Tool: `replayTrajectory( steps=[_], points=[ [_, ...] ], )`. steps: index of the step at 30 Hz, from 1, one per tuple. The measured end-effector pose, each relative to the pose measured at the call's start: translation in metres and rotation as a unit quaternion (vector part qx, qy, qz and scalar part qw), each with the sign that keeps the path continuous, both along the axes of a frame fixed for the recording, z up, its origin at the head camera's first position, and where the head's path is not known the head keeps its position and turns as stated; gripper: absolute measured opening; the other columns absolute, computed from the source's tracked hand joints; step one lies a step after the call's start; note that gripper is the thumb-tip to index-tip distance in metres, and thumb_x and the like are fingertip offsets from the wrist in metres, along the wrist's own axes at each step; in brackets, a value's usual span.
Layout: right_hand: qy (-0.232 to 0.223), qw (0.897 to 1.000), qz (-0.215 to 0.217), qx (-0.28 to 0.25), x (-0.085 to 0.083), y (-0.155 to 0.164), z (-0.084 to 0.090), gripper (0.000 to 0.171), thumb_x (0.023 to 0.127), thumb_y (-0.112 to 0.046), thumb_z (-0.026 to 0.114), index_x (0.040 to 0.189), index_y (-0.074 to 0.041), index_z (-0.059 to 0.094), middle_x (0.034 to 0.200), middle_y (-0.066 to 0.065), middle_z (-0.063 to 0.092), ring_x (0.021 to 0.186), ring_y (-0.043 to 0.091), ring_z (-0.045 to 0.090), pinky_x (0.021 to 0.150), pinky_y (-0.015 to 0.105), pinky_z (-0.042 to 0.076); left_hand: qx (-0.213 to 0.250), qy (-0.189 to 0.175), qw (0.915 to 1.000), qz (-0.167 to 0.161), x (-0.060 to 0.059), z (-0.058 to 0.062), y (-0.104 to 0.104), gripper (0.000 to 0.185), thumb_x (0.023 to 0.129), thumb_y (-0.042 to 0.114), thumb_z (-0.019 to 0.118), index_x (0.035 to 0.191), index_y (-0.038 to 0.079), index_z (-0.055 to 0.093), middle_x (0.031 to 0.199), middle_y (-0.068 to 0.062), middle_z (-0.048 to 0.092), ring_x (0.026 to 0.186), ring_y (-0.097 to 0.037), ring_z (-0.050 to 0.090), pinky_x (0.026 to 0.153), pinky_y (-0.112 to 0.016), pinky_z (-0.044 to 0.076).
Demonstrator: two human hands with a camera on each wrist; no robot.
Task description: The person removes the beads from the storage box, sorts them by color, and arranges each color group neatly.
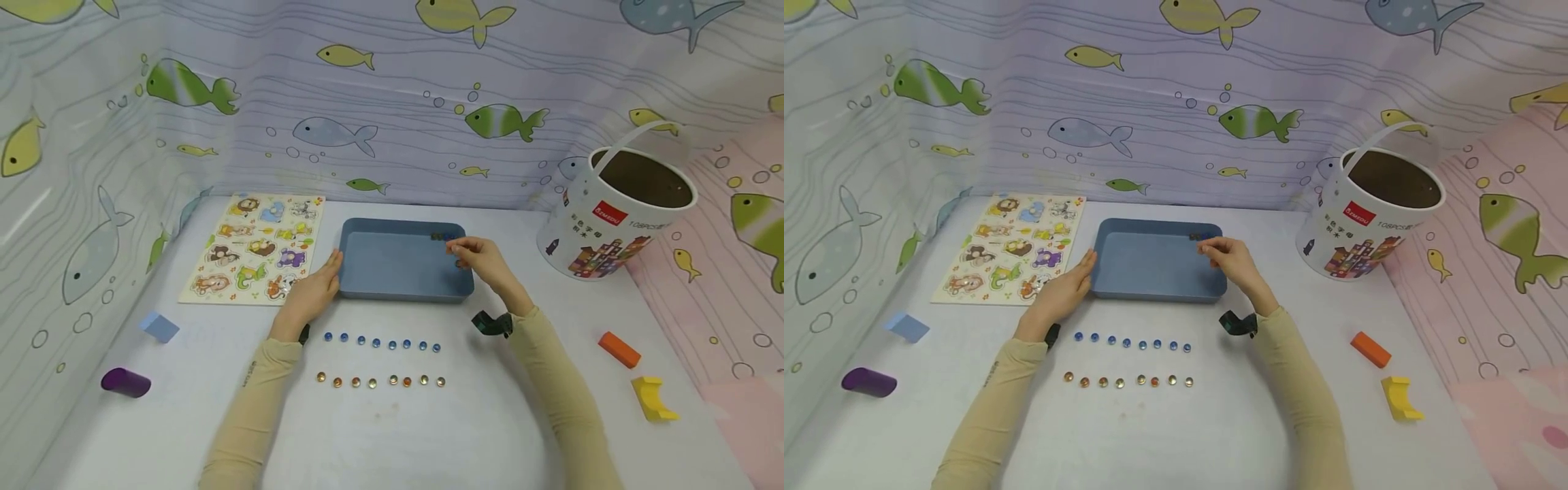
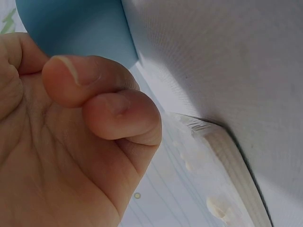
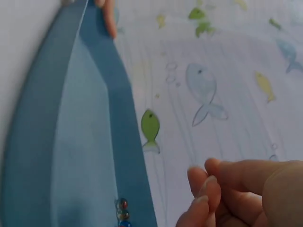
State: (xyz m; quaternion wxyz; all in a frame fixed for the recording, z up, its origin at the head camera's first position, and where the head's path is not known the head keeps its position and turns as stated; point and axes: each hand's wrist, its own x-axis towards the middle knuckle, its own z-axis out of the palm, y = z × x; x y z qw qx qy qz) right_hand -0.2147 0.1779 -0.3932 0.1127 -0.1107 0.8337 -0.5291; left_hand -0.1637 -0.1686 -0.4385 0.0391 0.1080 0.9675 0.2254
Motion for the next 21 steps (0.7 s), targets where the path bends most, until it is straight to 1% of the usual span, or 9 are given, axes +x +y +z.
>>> replayTrajectory(
  steps=[3, 4, 6, 9, 10, 13, 17, 18, 21],
  points=[
    [-0.008, 0.999, -0.042, 0.016, -0.023, -0.007, -0.004, 0.034, 0.102, -0.021, 0.050, 0.126, -0.001, 0.062, 0.122, 0.023, 0.062, 0.093, 0.032, 0.059, 0.088, 0.047, 0.052, -0.001, 0.000, 1.0000, 0.001, 0.000, -0.001, 0.000, 0.054, 0.103, 0.022, 0.035, 0.155, 0.010, 0.023, 0.162, -0.005, 0.020, 0.072, -0.030, 0.063, 0.047, -0.029, 0.040],
    [-0.010, 0.999, -0.050, 0.017, -0.029, -0.010, -0.006, 0.033, 0.102, -0.019, 0.049, 0.127, -0.001, 0.061, 0.122, 0.024, 0.061, 0.096, 0.035, 0.059, 0.090, 0.049, 0.051, -0.001, 0.000, 1.0000, 0.000, 0.000, -0.001, 0.000, 0.054, 0.103, 0.022, 0.035, 0.155, 0.010, 0.023, 0.162, -0.005, 0.020, 0.075, -0.030, 0.063, 0.047, -0.029, 0.040],
    [-0.012, 0.998, -0.064, 0.025, -0.040, -0.014, -0.011, 0.031, 0.101, -0.016, 0.050, 0.126, -0.001, 0.062, 0.121, 0.023, 0.062, 0.098, 0.037, 0.061, 0.091, 0.049, 0.052, 0.000, -0.003, 1.0000, -0.001, 0.000, -0.001, 0.000, 0.054, 0.103, 0.022, 0.035, 0.155, 0.010, 0.022, 0.162, -0.004, 0.019, 0.075, -0.031, 0.063, 0.047, -0.029, 0.041],
    [-0.008, 0.996, -0.079, 0.040, -0.053, -0.022, -0.019, 0.029, 0.101, -0.010, 0.048, 0.124, -0.001, 0.063, 0.118, 0.022, 0.064, 0.090, 0.030, 0.064, 0.086, 0.045, 0.055, 0.000, -0.005, 1.0000, -0.003, 0.000, -0.002, 0.000, 0.054, 0.103, 0.022, 0.035, 0.155, 0.010, 0.022, 0.162, -0.003, 0.019, 0.083, -0.033, 0.066, 0.049, -0.030, 0.043],
    [-0.005, 0.995, -0.085, 0.047, -0.056, -0.024, -0.022, 0.029, 0.100, -0.009, 0.048, 0.123, -0.001, 0.064, 0.118, 0.021, 0.065, 0.086, 0.027, 0.065, 0.083, 0.042, 0.056, 0.000, -0.004, 1.0000, -0.002, 0.000, -0.002, 0.000, 0.054, 0.103, 0.022, 0.035, 0.155, 0.010, 0.023, 0.162, -0.003, 0.019, 0.089, -0.034, 0.066, 0.050, -0.029, 0.044],
    [0.009, 0.992, -0.102, 0.070, -0.064, -0.031, -0.031, 0.030, 0.100, -0.005, 0.046, 0.122, -0.002, 0.065, 0.116, 0.020, 0.066, 0.081, 0.019, 0.064, 0.074, 0.031, 0.055, -0.002, -0.004, 1.0000, 0.001, 0.000, -0.003, 0.000, 0.055, 0.103, 0.023, 0.035, 0.155, 0.011, 0.022, 0.162, -0.003, 0.019, 0.094, -0.035, 0.066, 0.052, -0.029, 0.044],
    [0.029, 0.989, -0.112, 0.094, -0.073, -0.039, -0.039, 0.031, 0.099, -0.004, 0.045, 0.122, -0.003, 0.066, 0.116, 0.018, 0.067, 0.084, 0.020, 0.065, 0.068, 0.022, 0.050, -0.004, -0.006, 1.0000, 0.004, -0.001, -0.004, -0.001, 0.055, 0.103, 0.023, 0.034, 0.155, 0.012, 0.021, 0.162, -0.002, 0.018, 0.090, -0.034, 0.066, 0.051, -0.031, 0.044],
    [0.032, 0.988, -0.112, 0.101, -0.074, -0.041, -0.040, 0.031, 0.098, -0.004, 0.046, 0.121, -0.002, 0.066, 0.114, 0.018, 0.067, 0.084, 0.021, 0.065, 0.067, 0.022, 0.049, -0.003, -0.006, 1.0000, 0.004, -0.001, -0.004, -0.001, 0.055, 0.103, 0.023, 0.034, 0.155, 0.012, 0.021, 0.162, -0.002, 0.018, 0.093, -0.035, 0.066, 0.053, -0.033, 0.046],
    [0.038, 0.986, -0.106, 0.125, -0.078, -0.045, -0.042, 0.029, 0.098, -0.004, 0.048, 0.119, -0.001, 0.067, 0.108, 0.019, 0.069, 0.082, 0.021, 0.065, 0.066, 0.023, 0.050, -0.004, -0.004, 1.0000, 0.002, 0.000, -0.002, -0.001, 0.055, 0.103, 0.024, 0.034, 0.155, 0.011, 0.021, 0.162, -0.002, 0.018, 0.108, -0.037, 0.064, 0.063, -0.038, 0.052]
  ],
)
